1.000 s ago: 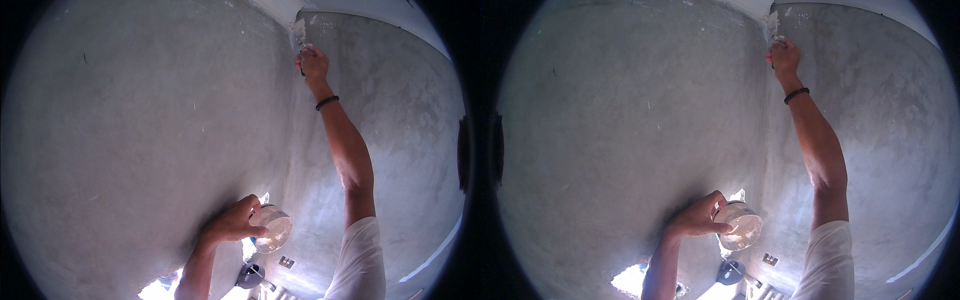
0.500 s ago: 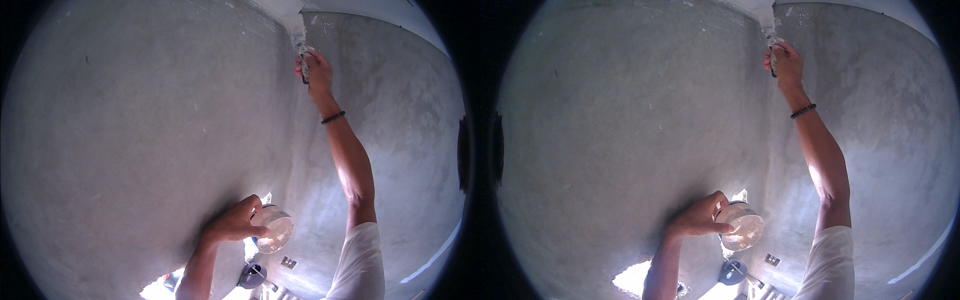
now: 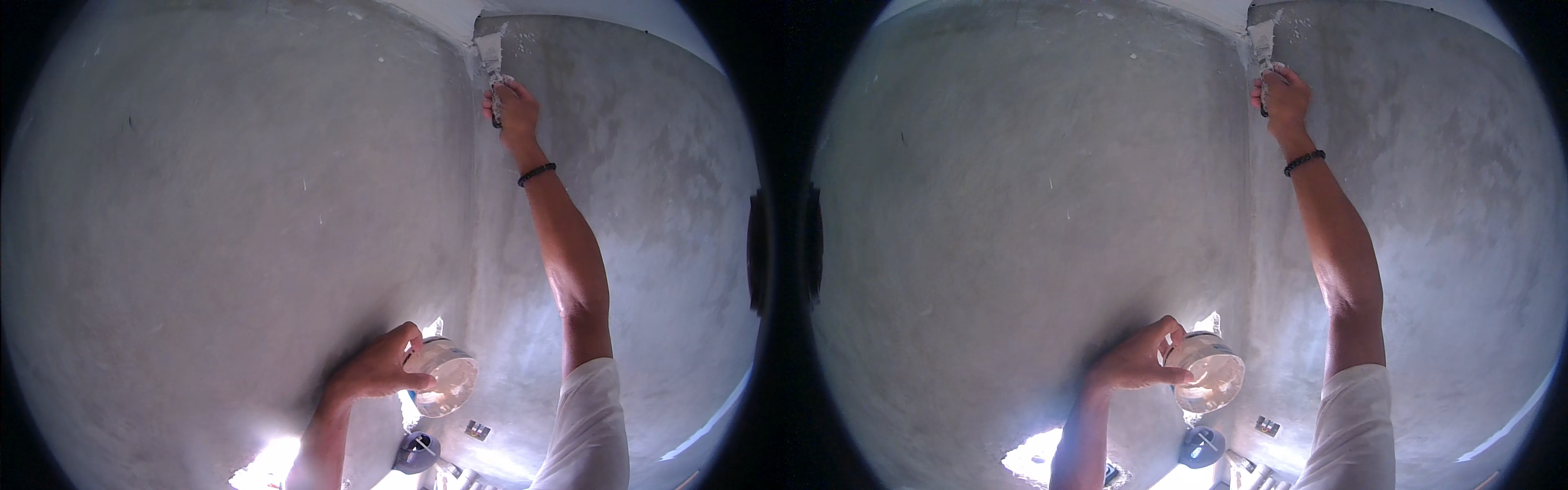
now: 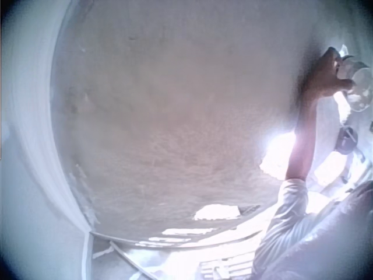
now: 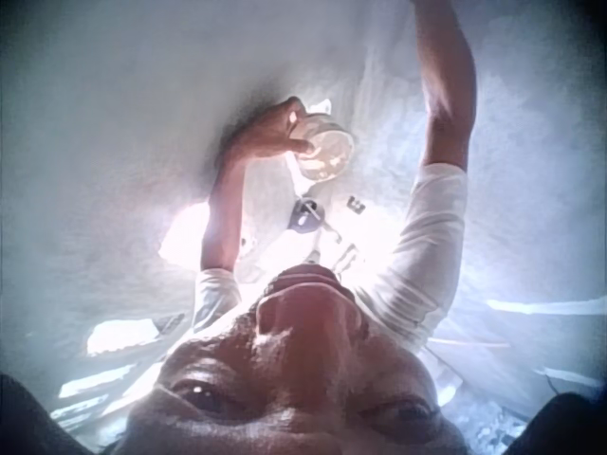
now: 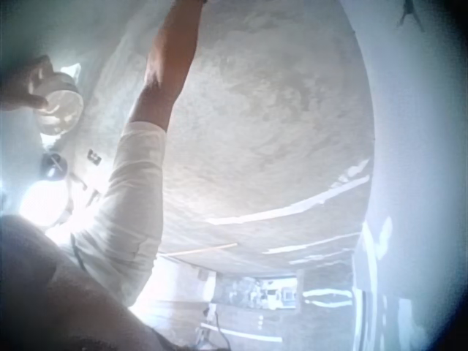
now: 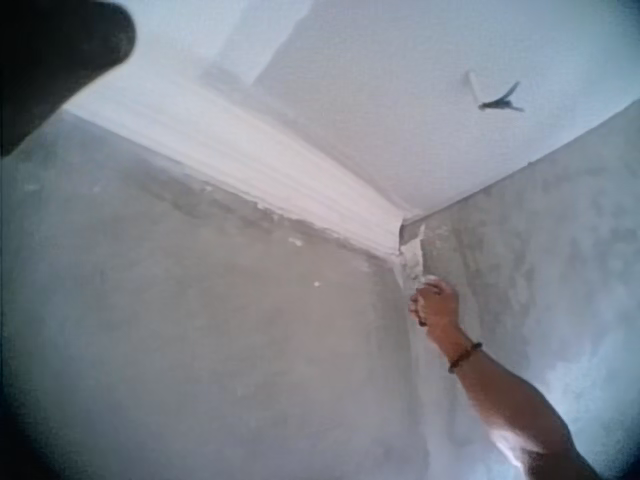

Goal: The person applies plaster to the intersection of a wall and ceiling using a putty knife, repeatedly scooping material from a plastic container and smoothing it into the corner.

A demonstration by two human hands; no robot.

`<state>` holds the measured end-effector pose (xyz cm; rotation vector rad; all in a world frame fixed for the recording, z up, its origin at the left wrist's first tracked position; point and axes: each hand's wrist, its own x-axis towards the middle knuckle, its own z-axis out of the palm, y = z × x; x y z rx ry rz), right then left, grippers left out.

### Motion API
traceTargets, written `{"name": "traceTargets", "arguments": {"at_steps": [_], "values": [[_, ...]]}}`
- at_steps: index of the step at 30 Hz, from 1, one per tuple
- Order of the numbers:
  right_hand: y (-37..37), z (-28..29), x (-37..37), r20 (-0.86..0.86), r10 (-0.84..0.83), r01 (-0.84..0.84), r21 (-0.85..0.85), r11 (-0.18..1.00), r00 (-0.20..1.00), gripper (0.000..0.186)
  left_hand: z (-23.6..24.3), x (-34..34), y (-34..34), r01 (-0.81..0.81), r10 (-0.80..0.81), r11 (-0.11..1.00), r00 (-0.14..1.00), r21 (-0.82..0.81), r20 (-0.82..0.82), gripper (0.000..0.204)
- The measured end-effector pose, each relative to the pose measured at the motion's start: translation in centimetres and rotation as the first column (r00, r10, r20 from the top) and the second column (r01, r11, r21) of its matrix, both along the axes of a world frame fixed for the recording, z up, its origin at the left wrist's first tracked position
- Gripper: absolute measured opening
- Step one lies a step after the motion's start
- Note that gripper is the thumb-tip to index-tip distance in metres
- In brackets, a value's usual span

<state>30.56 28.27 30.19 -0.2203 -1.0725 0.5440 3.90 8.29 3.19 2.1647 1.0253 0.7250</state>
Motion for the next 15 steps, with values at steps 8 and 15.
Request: {"name": "traceTargets", "arguments": {"at_steps": [8, 15], "values": [[0.1, -0.1, -2.0, -0.053, -0.029, 0.029, 0.007, 1.0, 0.998, 0.027, 0.2, 0.1, 0.2, -0.004, 0.002, 0.999, 0.999, -0.037, -0.042, 0.055], [0.0, -0.2, -2.8, -0.063, -0.046, 0.047, 0.007, 0.999, 0.997, 0.025, -0.1, 0.1, 0.3, 0.025, -0.025, 1.0, 0.999, 0.006, 0.025, 0.054]]}}
